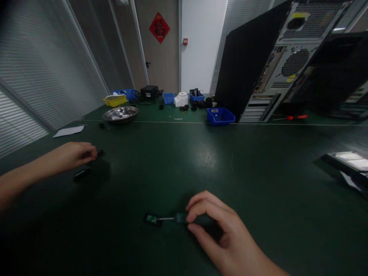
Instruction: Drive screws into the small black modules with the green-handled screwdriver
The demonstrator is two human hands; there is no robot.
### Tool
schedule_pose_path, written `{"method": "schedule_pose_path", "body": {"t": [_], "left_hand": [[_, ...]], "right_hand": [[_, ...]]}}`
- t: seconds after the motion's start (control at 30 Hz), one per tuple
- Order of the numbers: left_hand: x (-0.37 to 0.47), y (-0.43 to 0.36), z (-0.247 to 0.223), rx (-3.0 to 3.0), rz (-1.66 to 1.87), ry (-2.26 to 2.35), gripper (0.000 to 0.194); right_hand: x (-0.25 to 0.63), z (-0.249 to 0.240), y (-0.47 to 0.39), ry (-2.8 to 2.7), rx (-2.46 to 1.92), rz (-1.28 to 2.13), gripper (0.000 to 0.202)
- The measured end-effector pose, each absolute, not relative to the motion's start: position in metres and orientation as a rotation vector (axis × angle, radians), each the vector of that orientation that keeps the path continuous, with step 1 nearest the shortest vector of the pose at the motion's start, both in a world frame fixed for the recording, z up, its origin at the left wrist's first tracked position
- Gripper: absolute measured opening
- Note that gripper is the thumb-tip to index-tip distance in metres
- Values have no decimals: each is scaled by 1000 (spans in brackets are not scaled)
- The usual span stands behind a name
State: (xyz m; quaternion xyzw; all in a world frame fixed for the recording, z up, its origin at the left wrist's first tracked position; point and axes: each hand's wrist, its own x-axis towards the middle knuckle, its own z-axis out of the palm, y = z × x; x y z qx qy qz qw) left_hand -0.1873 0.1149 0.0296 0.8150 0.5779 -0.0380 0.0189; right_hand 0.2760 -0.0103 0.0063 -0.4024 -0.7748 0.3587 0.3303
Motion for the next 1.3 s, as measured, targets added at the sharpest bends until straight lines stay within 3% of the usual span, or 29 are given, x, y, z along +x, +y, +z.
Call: {"method": "schedule_pose_path", "body": {"t": [1.3], "left_hand": [[-205, 118, 25, 2554, -8, 2035, 36]], "right_hand": [[275, 7, -10, -2021, -1057, 982, 11]]}}
